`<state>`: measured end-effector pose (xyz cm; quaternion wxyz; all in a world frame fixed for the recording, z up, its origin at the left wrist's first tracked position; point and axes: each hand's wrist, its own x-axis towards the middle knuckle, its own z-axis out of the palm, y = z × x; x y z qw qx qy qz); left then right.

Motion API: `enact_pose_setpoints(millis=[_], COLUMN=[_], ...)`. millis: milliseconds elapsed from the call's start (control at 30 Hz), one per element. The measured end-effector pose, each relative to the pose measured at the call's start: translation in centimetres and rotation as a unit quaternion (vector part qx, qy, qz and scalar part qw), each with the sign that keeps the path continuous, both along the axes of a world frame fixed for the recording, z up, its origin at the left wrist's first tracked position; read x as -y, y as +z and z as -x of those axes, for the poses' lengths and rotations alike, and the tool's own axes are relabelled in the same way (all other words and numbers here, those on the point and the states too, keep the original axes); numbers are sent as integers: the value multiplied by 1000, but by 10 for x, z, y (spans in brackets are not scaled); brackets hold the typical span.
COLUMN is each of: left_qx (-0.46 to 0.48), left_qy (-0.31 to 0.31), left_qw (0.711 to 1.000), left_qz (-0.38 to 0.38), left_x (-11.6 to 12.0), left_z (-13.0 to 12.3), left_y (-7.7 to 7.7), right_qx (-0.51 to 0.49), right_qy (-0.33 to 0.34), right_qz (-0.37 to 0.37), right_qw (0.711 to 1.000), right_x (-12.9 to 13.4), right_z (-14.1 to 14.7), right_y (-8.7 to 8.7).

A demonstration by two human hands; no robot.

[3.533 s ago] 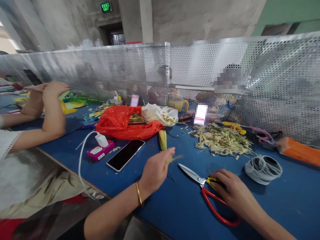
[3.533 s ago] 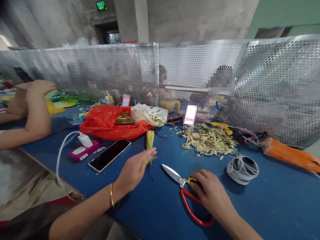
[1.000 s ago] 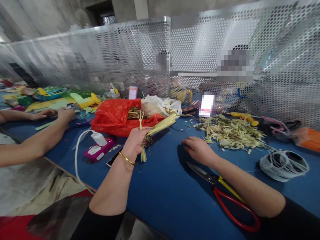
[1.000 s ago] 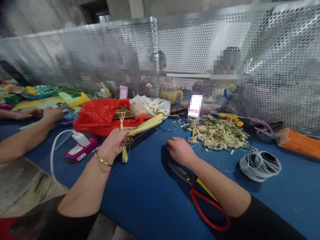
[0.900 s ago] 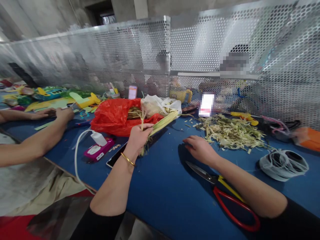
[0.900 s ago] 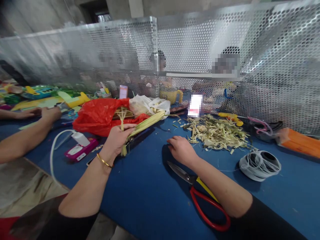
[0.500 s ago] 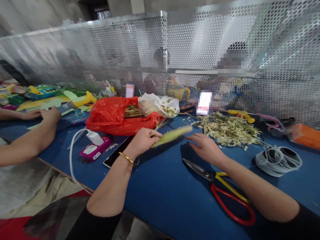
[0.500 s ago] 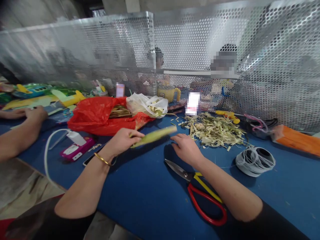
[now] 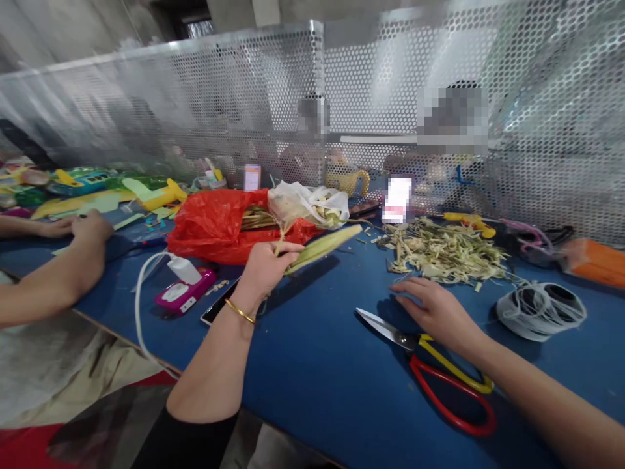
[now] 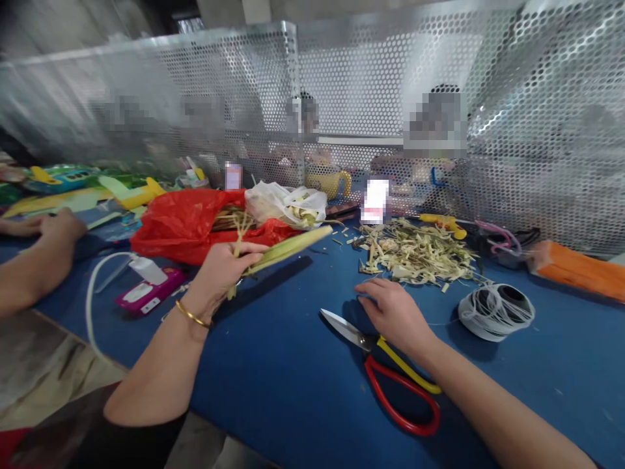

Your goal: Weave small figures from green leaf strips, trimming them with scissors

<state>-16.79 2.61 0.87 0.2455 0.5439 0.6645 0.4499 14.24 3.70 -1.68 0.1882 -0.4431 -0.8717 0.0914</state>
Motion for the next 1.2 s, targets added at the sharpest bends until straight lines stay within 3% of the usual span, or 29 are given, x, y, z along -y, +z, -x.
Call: enact_pose_setpoints(millis=[100, 300, 533, 700, 833, 1000, 1067, 1200], left_qx=[58, 79, -23, -156, -192, -218, -225, -247], left_qy=[42, 75, 83, 83, 59, 72, 77, 87], left_qw=[997, 993, 994, 984, 979, 973, 971, 965], left_qz=[-37, -50, -65, -34, -18, -5, -4, 6], left_x=[0, -2, -2, -1, 0, -1, -2, -2], left_z=[5, 9, 13, 8, 3, 1, 1, 0], left_y=[3, 3, -3, -2, 0, 0, -1, -1], right_qx=[5, 16, 22, 37, 58, 103, 112, 75], right_qy=[0, -5, 10, 26, 51, 86, 51, -96], right_qz=[17, 39, 40, 24, 9, -21, -37, -88], right_qw=[1000, 999, 999, 999, 997, 991, 992, 989], right_x=[12, 33, 41, 35, 23, 1, -2, -3], right_z=[-11, -32, -45, -36, -19, 5, 7, -12], right_y=[1, 2, -6, -5, 1, 2, 4, 15])
